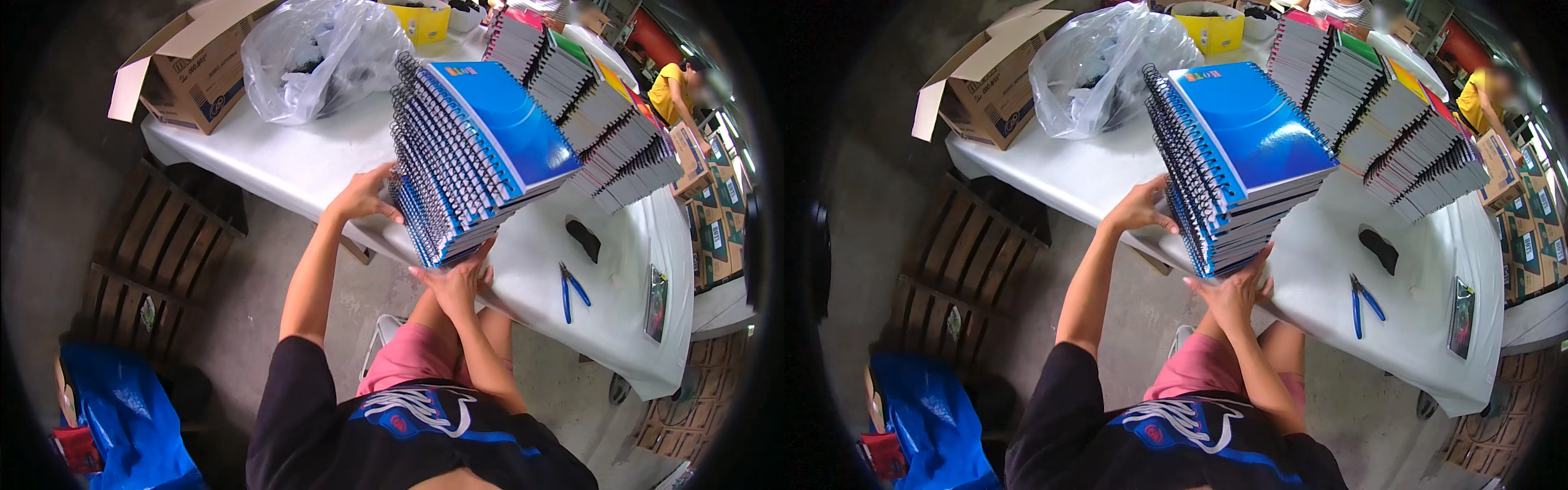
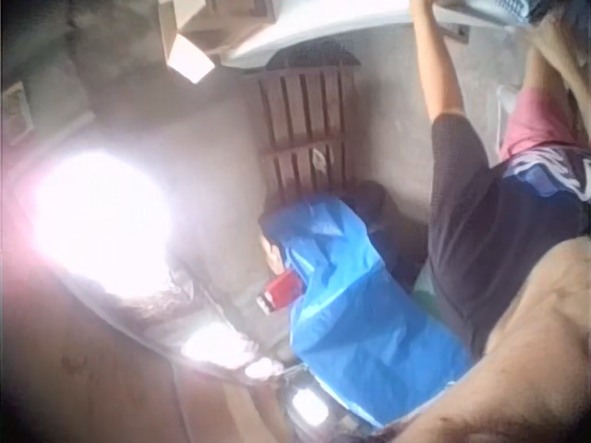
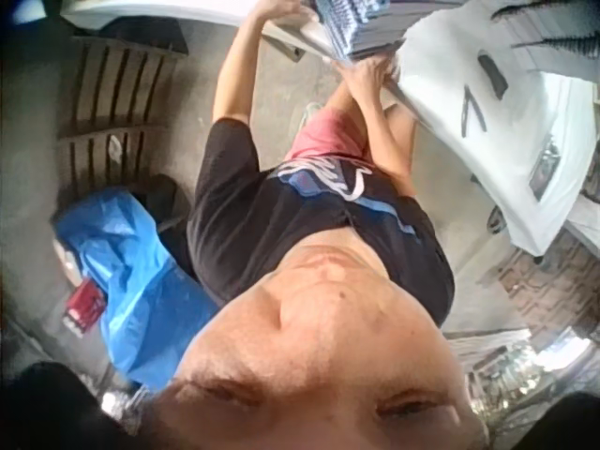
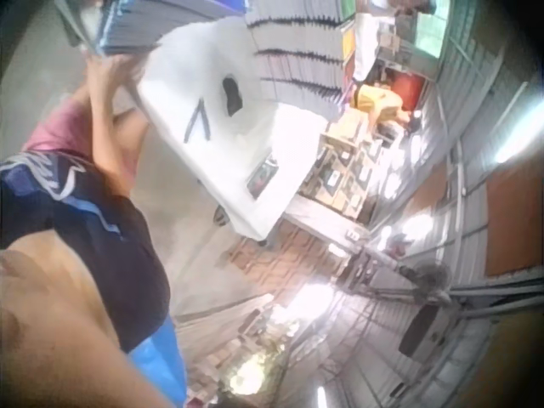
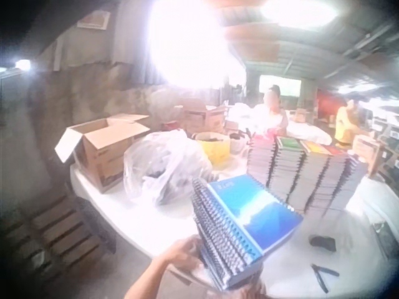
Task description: The person trims the excess spiral binding wire from a stack of notebooks using pliers.
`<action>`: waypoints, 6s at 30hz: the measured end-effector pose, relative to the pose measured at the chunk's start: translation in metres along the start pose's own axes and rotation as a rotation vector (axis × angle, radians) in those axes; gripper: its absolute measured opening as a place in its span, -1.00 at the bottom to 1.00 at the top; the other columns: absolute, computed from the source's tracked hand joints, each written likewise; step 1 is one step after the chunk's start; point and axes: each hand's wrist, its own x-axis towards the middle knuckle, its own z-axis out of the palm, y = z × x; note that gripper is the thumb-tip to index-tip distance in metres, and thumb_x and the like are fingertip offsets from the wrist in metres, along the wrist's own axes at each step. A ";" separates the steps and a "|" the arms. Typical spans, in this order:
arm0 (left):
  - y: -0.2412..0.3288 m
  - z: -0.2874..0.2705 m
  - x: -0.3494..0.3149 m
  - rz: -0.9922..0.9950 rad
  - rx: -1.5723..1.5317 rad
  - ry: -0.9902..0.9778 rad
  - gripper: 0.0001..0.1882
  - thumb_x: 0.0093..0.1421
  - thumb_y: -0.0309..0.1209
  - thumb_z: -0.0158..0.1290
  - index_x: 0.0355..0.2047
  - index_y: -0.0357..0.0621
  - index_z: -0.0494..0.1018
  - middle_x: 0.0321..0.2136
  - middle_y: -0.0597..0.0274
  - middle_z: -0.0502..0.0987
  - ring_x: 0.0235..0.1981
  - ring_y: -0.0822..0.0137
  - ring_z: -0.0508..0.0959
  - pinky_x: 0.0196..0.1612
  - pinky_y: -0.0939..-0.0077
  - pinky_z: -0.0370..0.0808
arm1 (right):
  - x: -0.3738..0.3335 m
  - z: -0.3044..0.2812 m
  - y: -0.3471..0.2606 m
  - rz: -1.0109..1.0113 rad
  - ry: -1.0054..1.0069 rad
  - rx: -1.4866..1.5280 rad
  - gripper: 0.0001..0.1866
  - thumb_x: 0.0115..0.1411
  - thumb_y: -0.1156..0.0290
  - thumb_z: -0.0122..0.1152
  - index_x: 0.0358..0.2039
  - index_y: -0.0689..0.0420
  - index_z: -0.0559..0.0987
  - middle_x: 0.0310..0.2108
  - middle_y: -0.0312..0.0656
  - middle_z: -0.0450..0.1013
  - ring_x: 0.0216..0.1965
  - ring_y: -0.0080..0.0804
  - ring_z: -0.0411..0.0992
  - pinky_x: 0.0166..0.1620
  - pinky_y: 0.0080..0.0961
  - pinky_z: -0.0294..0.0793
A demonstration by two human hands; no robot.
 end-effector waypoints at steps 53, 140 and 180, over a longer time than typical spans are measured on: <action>0.036 0.061 0.000 0.029 -0.676 0.597 -0.16 0.21 0.30 -0.48 0.24 -0.12 0.07 0.12 0.06 0.28 0.16 0.24 0.24 0.15 0.30 0.08 | 0.121 -0.021 0.060 -0.055 -0.383 1.391 -0.38 0.27 -0.04 -0.15 0.17 0.16 0.27 0.12 -0.22 0.27 0.13 -0.42 0.21 0.14 -0.44 0.22; -0.029 0.019 0.000 -0.436 -1.019 -0.051 -0.09 0.13 0.32 -0.27 0.20 -0.24 0.10 0.13 -0.04 0.27 0.07 0.09 0.36 0.09 0.10 0.32 | 0.050 0.030 -0.027 -0.728 0.922 0.074 -0.50 0.12 -0.36 -0.27 0.10 -0.78 0.22 0.34 -0.27 -0.12 0.37 -0.23 -0.26 0.18 0.34 -0.57; 0.040 0.018 -0.088 0.074 -1.413 0.149 -0.17 0.16 0.27 -0.24 0.24 -0.08 0.10 0.19 0.11 0.21 0.13 0.22 0.28 0.12 0.21 0.22 | 0.019 -0.141 0.126 -0.075 0.252 -0.205 -0.31 0.10 0.03 0.13 0.25 -0.26 0.17 0.30 -0.12 -0.02 0.32 -0.14 -0.08 0.17 0.28 -0.23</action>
